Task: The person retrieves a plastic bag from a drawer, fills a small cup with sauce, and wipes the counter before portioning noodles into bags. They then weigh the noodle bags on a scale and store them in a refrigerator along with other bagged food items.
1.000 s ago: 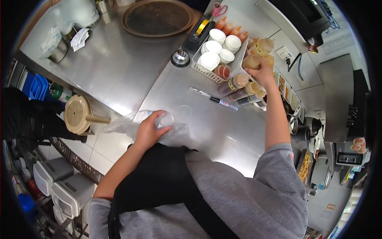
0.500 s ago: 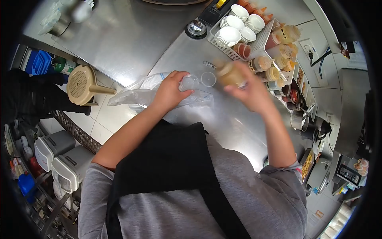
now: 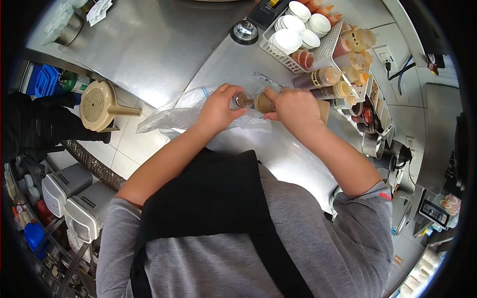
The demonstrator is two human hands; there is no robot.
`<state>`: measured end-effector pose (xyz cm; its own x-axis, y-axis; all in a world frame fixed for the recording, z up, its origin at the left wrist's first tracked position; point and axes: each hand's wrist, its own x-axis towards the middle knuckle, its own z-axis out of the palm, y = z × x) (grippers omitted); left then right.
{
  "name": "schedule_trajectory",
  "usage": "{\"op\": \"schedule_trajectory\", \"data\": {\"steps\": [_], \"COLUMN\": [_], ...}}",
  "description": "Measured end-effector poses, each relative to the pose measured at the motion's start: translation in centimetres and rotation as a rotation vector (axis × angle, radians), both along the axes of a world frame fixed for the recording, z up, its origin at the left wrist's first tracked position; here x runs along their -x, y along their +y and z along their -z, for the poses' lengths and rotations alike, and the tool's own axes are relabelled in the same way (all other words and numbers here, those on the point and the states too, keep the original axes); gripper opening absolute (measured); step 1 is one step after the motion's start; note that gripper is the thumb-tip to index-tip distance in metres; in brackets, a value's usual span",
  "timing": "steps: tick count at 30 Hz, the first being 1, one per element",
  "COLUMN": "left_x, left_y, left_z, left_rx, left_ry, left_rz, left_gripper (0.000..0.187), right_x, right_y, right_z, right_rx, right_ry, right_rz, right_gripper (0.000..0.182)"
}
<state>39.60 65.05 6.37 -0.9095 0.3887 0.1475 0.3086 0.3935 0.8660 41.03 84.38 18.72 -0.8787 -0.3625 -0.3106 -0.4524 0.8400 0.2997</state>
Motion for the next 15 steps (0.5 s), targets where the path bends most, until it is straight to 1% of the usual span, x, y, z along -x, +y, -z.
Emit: {"op": "schedule_trajectory", "data": {"steps": [3,5,6,8,9,11,15], "left_x": [0.1,0.1,0.1,0.1,0.1,0.1,0.0], "left_y": [0.0,0.0,0.1,0.1,0.1,0.2,0.4], "left_z": [0.0,0.2,0.3,0.5,0.5,0.5,0.2], "left_rx": [-0.02,-0.03,-0.02,-0.009,-0.013,-0.018,-0.005], "left_ry": [-0.037,-0.036,-0.018,-0.001,0.001,0.003,-0.007], "left_rz": [0.013,0.01,0.007,0.003,0.006,0.008,0.02], "left_gripper": [0.048,0.048,0.049,0.05,0.05,0.05,0.05], "right_x": [-0.2,-0.5,-0.7,-1.1,-1.5,-2.4,-3.5], "right_y": [0.3,1.0,1.1,1.2,1.7,3.0,3.0], "right_z": [-0.1,0.3,0.2,-0.1,0.4,2.2,2.9], "right_rx": [0.033,0.13,0.13,0.127,0.127,0.294,0.356], "right_ry": [-0.035,-0.037,-0.039,-0.089,-0.091,-0.017,-0.014], "right_rz": [0.043,0.111,0.109,0.213,0.213,0.249,0.314], "right_gripper": [0.058,0.059,0.059,0.059,0.059,0.065,0.068]}}
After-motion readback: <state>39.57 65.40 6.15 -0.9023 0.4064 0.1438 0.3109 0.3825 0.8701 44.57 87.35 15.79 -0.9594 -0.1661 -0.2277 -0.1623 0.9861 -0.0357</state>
